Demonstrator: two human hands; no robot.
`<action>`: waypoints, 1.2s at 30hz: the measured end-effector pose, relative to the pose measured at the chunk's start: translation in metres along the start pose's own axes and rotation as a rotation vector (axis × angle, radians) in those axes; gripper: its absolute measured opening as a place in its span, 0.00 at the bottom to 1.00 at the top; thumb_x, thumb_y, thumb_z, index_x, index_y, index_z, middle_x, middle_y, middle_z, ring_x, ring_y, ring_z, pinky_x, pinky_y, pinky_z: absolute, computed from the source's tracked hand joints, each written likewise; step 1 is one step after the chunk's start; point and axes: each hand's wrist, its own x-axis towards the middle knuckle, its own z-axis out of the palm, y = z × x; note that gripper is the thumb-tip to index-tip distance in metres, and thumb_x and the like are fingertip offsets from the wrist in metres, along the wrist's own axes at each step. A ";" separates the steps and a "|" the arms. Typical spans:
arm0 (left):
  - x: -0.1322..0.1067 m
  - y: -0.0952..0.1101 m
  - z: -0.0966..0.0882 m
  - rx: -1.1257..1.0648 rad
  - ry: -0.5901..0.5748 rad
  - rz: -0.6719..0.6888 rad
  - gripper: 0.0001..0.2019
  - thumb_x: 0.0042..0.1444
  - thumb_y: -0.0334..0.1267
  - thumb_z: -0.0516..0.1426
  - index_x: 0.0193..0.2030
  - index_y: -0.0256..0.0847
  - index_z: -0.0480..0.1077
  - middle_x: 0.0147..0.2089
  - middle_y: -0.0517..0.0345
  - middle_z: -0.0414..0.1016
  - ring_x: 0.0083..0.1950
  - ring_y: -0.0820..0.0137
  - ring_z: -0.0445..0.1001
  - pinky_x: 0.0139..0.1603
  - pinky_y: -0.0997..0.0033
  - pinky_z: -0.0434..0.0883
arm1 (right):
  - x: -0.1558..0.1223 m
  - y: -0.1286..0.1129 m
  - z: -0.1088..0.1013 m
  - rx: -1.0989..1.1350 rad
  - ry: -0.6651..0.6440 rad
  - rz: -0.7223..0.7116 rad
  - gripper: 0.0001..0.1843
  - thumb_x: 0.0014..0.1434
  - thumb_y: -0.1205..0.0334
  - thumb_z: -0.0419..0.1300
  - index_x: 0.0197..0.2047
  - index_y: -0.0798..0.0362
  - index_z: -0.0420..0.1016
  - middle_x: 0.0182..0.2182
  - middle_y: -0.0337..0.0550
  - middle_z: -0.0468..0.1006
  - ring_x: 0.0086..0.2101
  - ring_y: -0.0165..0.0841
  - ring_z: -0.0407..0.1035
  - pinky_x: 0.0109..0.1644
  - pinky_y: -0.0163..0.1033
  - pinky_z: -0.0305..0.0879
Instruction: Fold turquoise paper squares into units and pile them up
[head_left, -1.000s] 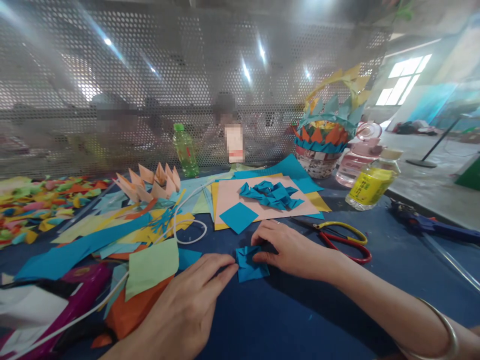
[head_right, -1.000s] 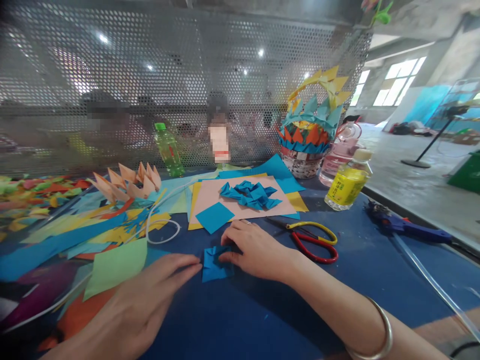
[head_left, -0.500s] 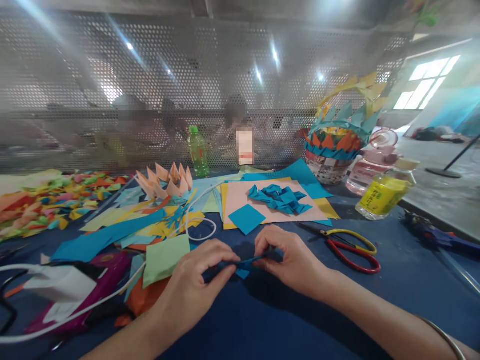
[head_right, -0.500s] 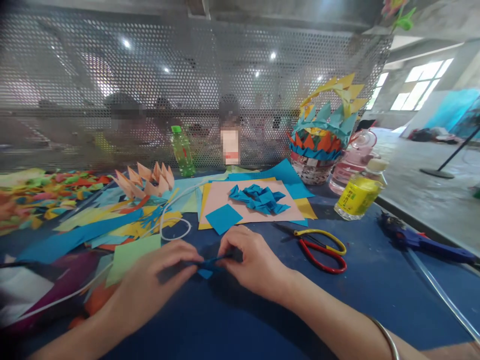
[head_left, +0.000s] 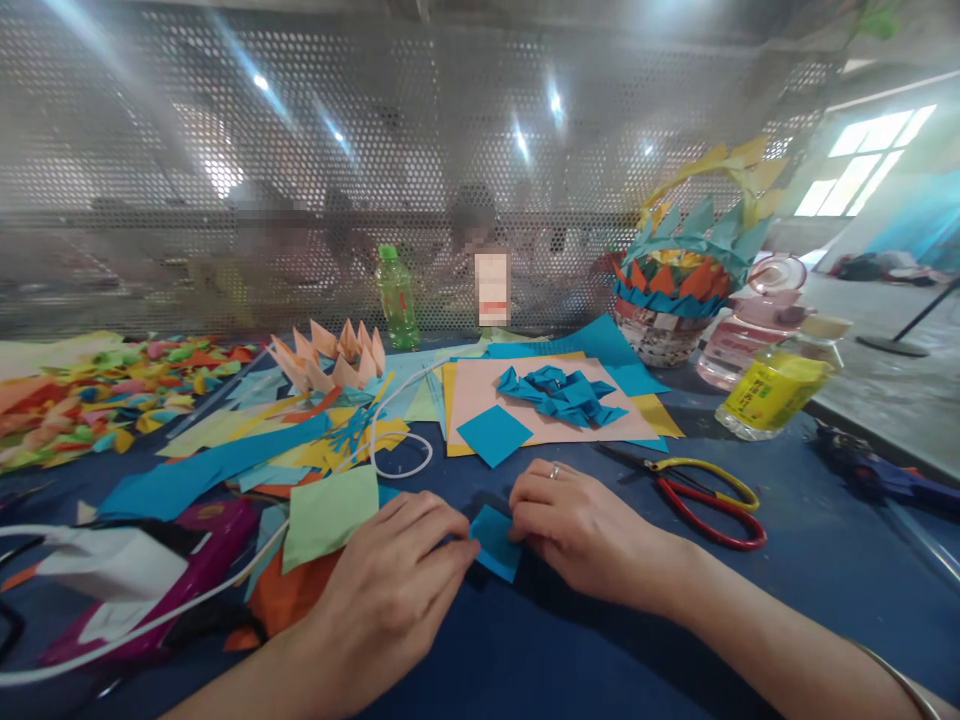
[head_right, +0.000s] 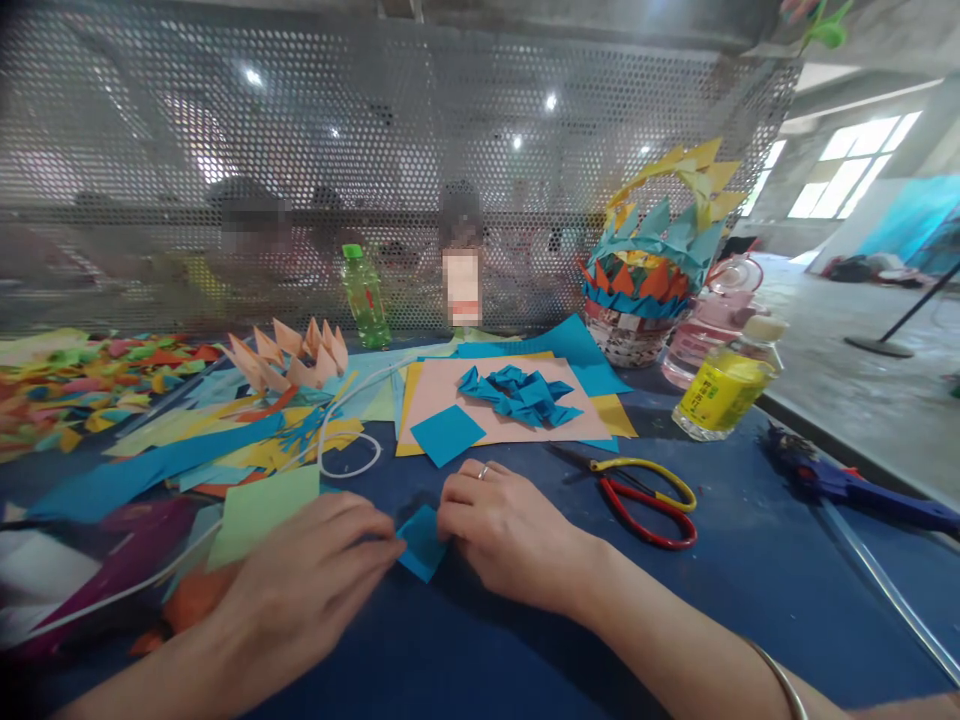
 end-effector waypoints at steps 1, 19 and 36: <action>0.000 0.001 0.001 -0.027 -0.028 -0.019 0.12 0.64 0.27 0.50 0.39 0.40 0.74 0.38 0.55 0.74 0.39 0.66 0.69 0.39 0.63 0.67 | -0.001 -0.001 -0.001 0.002 -0.039 0.019 0.11 0.53 0.78 0.54 0.32 0.54 0.73 0.33 0.43 0.74 0.36 0.34 0.64 0.41 0.39 0.61; 0.010 0.000 0.011 -0.186 -0.089 -0.350 0.13 0.65 0.37 0.53 0.27 0.41 0.68 0.30 0.60 0.70 0.36 0.66 0.69 0.38 0.64 0.64 | 0.007 -0.001 0.009 0.252 -0.062 0.453 0.05 0.56 0.63 0.66 0.30 0.53 0.74 0.27 0.37 0.75 0.30 0.31 0.66 0.34 0.35 0.58; 0.012 -0.003 0.018 -0.083 -0.100 -0.414 0.03 0.60 0.34 0.56 0.35 0.42 0.69 0.35 0.59 0.70 0.38 0.63 0.69 0.40 0.62 0.66 | 0.008 -0.007 0.012 0.242 -0.054 0.488 0.08 0.53 0.67 0.67 0.36 0.53 0.72 0.34 0.40 0.75 0.37 0.34 0.66 0.41 0.39 0.58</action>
